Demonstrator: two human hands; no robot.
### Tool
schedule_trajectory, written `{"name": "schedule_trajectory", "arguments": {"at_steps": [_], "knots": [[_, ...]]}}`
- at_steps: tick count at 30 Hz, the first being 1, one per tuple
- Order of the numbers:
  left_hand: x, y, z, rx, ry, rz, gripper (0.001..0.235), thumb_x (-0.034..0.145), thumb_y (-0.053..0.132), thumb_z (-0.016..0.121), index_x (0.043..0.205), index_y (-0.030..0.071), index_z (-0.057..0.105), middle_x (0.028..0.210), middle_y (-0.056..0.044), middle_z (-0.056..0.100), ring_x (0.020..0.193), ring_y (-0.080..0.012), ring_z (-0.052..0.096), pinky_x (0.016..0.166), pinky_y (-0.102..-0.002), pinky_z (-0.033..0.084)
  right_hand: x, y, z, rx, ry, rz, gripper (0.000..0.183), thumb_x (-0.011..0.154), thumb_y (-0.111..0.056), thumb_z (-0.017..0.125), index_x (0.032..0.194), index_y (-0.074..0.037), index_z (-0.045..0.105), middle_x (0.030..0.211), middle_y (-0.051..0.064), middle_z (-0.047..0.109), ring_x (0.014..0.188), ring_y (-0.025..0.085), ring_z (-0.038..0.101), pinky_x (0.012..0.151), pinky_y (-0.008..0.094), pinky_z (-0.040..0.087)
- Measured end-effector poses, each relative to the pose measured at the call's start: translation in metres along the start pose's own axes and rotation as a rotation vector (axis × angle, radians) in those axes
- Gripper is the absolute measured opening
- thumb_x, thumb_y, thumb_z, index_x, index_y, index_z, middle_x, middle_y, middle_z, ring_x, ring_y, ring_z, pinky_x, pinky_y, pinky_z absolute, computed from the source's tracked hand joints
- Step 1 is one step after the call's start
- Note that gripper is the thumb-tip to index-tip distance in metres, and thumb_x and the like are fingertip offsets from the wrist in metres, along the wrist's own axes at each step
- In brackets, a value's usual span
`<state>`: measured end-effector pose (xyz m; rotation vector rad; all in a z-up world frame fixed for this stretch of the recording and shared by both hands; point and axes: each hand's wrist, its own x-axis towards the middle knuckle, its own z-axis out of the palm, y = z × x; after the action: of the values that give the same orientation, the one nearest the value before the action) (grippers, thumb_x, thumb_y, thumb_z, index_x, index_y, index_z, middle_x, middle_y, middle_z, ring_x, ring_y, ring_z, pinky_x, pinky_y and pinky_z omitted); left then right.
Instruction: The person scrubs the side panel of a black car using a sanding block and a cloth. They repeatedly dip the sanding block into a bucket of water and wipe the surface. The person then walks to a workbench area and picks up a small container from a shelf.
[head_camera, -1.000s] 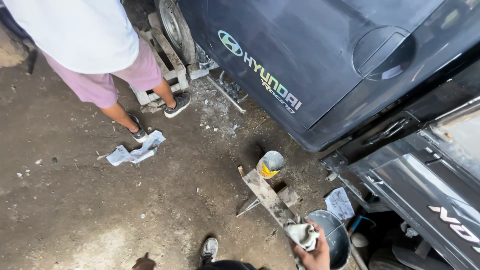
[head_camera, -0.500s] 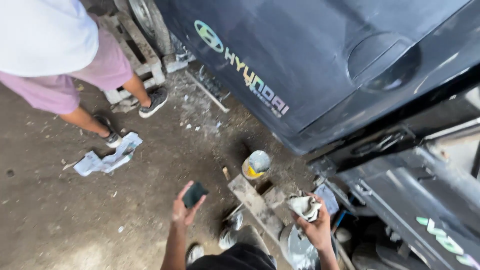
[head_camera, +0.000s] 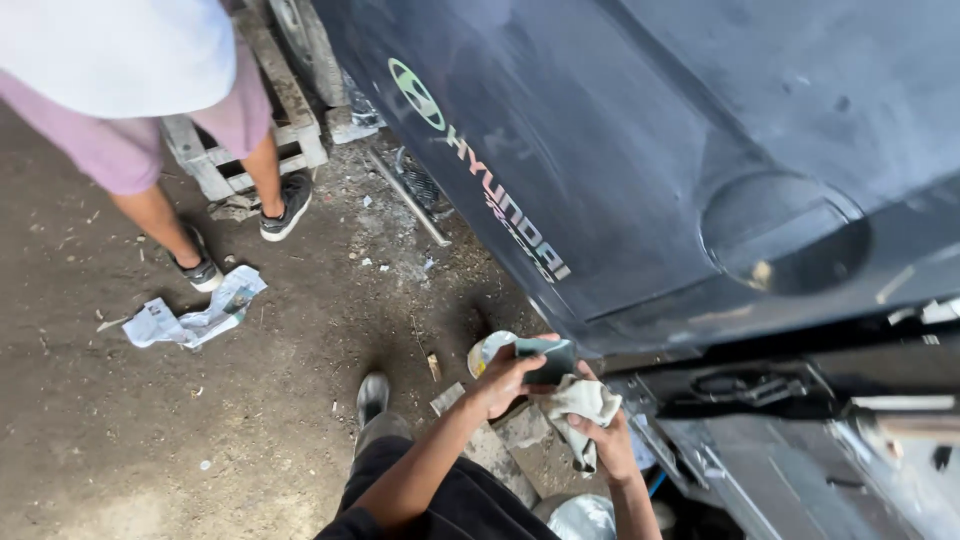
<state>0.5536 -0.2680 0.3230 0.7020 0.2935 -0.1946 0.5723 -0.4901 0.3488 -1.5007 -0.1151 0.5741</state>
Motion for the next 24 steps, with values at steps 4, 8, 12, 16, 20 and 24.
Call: {"name": "schedule_trajectory", "arguments": {"at_steps": [4, 8, 12, 16, 20, 24], "knots": [[0.057, -0.006, -0.026, -0.098, -0.013, -0.112, 0.033, 0.099, 0.01, 0.06, 0.13, 0.0, 0.065, 0.13, -0.023, 0.067, 0.111, -0.0326, 0.071, 0.087, -0.045, 0.067, 0.032, 0.015, -0.027, 0.064, 0.065, 0.07, 0.051, 0.076, -0.002, 0.079, 0.125, 0.002, 0.065, 0.109, 0.011, 0.075, 0.096, 0.021, 0.071, 0.085, 0.036, 0.055], [0.106, 0.002, -0.045, 0.15, 0.103, 0.047, 0.053, 0.085, 0.01, 0.066, 0.137, 0.01, 0.057, 0.134, -0.019, 0.064, 0.12, -0.032, 0.065, 0.098, -0.045, 0.058, 0.067, -0.017, -0.031, -0.003, 0.127, 0.118, 0.043, 0.075, -0.003, 0.08, 0.117, 0.005, 0.07, 0.102, 0.012, 0.076, 0.087, 0.021, 0.071, 0.077, 0.037, 0.055], [0.109, 0.057, -0.043, 0.649, -0.083, 0.353, 0.081, 0.067, 0.024, 0.087, 0.137, 0.011, 0.048, 0.14, -0.016, 0.056, 0.128, -0.0342, 0.057, 0.109, -0.05, 0.046, 0.119, -0.074, -0.03, -0.248, 0.082, 0.102, 0.039, 0.074, -0.006, 0.081, 0.11, 0.006, 0.074, 0.099, 0.013, 0.079, 0.088, 0.022, 0.074, 0.08, 0.035, 0.057], [0.126, 0.087, -0.021, 0.99, -0.229, 0.674, 0.084, 0.057, 0.04, 0.096, 0.123, 0.008, 0.054, 0.138, -0.02, 0.056, 0.129, -0.0393, 0.056, 0.111, -0.05, 0.046, 0.165, -0.127, -0.006, -0.354, 0.042, 0.154, 0.039, 0.073, -0.008, 0.081, 0.109, 0.005, 0.074, 0.098, 0.014, 0.08, 0.088, 0.022, 0.075, 0.081, 0.035, 0.058], [0.18, 0.054, -0.035, 1.325, -0.196, 0.782, 0.088, 0.062, 0.049, 0.098, 0.126, 0.005, 0.056, 0.124, -0.019, 0.058, 0.119, -0.0404, 0.056, 0.101, -0.055, 0.049, 0.203, -0.149, 0.011, -0.338, 0.004, 0.22, 0.038, 0.075, -0.008, 0.082, 0.109, 0.006, 0.074, 0.098, 0.014, 0.078, 0.083, 0.022, 0.074, 0.073, 0.036, 0.058], [0.229, 0.02, -0.07, 0.998, -0.11, 0.922, 0.06, 0.089, 0.042, 0.08, 0.13, 0.005, 0.056, 0.111, -0.008, 0.06, 0.103, -0.0223, 0.06, 0.097, -0.035, 0.06, 0.234, -0.153, 0.015, -0.337, -0.001, 0.241, 0.038, 0.076, -0.009, 0.082, 0.109, 0.006, 0.074, 0.096, 0.015, 0.078, 0.081, 0.023, 0.074, 0.068, 0.036, 0.059]]}}
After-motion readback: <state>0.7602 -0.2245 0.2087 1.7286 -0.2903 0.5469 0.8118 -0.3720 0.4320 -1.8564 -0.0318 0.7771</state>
